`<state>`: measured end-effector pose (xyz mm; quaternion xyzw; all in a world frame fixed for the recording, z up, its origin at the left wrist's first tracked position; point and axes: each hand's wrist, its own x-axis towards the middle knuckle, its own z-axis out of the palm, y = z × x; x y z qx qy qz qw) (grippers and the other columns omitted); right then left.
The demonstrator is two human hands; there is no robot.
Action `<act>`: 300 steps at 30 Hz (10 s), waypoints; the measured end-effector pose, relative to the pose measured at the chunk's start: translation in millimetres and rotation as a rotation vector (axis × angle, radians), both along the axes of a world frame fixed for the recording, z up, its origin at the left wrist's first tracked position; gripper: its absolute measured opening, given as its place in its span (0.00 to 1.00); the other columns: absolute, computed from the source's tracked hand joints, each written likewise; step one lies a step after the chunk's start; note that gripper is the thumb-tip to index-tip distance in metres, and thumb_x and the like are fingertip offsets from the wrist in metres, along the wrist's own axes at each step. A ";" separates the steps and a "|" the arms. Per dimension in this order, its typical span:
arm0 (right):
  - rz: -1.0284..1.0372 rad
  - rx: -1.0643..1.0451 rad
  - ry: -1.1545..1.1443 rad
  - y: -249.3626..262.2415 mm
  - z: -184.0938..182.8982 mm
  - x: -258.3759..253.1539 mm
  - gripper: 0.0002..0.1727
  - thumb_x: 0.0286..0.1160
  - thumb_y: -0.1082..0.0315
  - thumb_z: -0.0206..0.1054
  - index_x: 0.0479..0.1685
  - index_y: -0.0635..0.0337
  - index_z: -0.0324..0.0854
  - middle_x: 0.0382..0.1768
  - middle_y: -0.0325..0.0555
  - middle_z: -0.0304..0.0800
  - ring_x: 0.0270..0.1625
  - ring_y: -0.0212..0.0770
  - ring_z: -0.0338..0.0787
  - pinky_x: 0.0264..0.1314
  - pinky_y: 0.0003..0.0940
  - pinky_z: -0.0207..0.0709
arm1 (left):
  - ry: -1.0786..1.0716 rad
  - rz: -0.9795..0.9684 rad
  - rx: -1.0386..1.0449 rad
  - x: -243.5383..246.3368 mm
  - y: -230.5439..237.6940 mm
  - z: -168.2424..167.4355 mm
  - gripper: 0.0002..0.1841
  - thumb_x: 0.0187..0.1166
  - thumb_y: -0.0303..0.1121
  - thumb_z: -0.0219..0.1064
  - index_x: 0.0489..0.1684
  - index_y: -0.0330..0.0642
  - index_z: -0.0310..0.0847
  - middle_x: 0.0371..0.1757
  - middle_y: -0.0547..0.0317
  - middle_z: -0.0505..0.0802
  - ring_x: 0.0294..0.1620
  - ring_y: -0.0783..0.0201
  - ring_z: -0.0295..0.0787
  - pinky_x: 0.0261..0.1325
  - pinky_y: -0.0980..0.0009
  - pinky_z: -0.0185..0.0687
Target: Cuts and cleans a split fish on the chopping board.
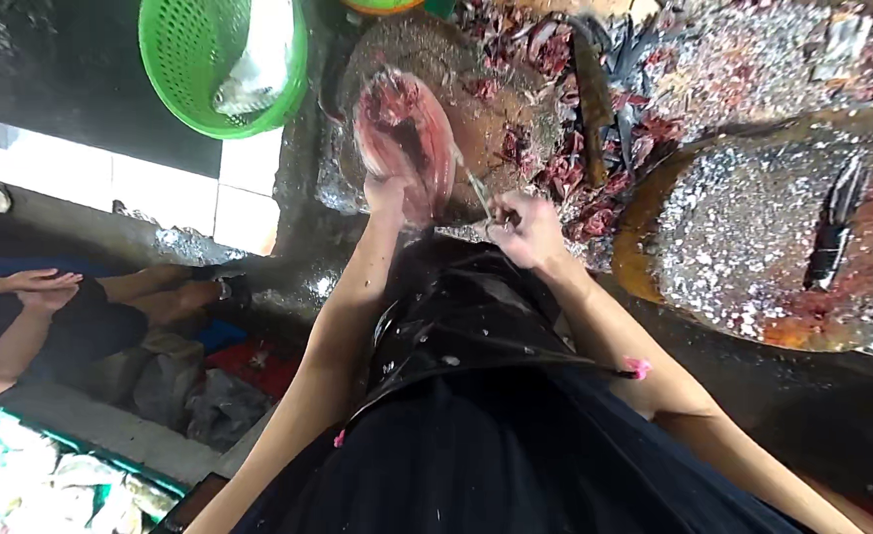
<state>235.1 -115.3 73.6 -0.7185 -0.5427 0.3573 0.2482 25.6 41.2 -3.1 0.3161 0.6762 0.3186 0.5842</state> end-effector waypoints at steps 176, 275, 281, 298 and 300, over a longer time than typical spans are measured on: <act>-0.034 -0.178 0.943 2.7 -14.6 -57.0 0.21 0.89 0.55 0.54 0.54 0.59 0.89 0.27 0.38 0.86 0.22 0.29 0.78 0.25 0.25 0.77 | -0.637 0.169 -0.193 -33.8 14.1 -2.3 0.17 0.87 0.35 0.61 0.68 0.39 0.77 0.59 0.46 0.92 0.61 0.51 0.90 0.63 0.49 0.87; -0.206 -0.276 0.870 -37.3 31.0 -32.8 0.09 0.78 0.67 0.68 0.45 0.60 0.92 0.24 0.41 0.87 0.19 0.31 0.76 0.21 0.28 0.72 | -0.581 0.142 -0.034 16.2 -45.9 22.2 0.29 0.66 0.11 0.65 0.70 0.34 0.66 0.58 0.41 0.87 0.55 0.50 0.89 0.58 0.51 0.89; -0.089 -0.070 0.546 -40.7 13.0 -54.8 0.09 0.74 0.70 0.74 0.50 0.60 0.90 0.33 0.41 0.94 0.27 0.31 0.89 0.31 0.30 0.86 | -0.663 0.323 -0.162 33.6 -47.4 32.3 0.20 0.81 0.18 0.58 0.71 0.37 0.67 0.55 0.45 0.86 0.54 0.53 0.88 0.60 0.55 0.87; -0.212 0.018 0.579 -42.4 5.7 -55.3 0.11 0.79 0.67 0.70 0.54 0.60 0.90 0.32 0.41 0.93 0.28 0.33 0.88 0.33 0.33 0.86 | -0.814 0.426 -0.141 32.0 -38.9 35.7 0.16 0.82 0.19 0.58 0.66 0.36 0.69 0.54 0.46 0.88 0.54 0.54 0.89 0.64 0.58 0.86; -0.249 0.097 0.435 -47.1 -3.9 -42.8 0.12 0.79 0.64 0.69 0.56 0.58 0.89 0.30 0.40 0.93 0.26 0.33 0.88 0.31 0.35 0.86 | -0.836 0.444 -0.120 24.2 -36.7 33.3 0.16 0.83 0.19 0.57 0.68 0.37 0.68 0.57 0.46 0.87 0.57 0.54 0.88 0.66 0.56 0.85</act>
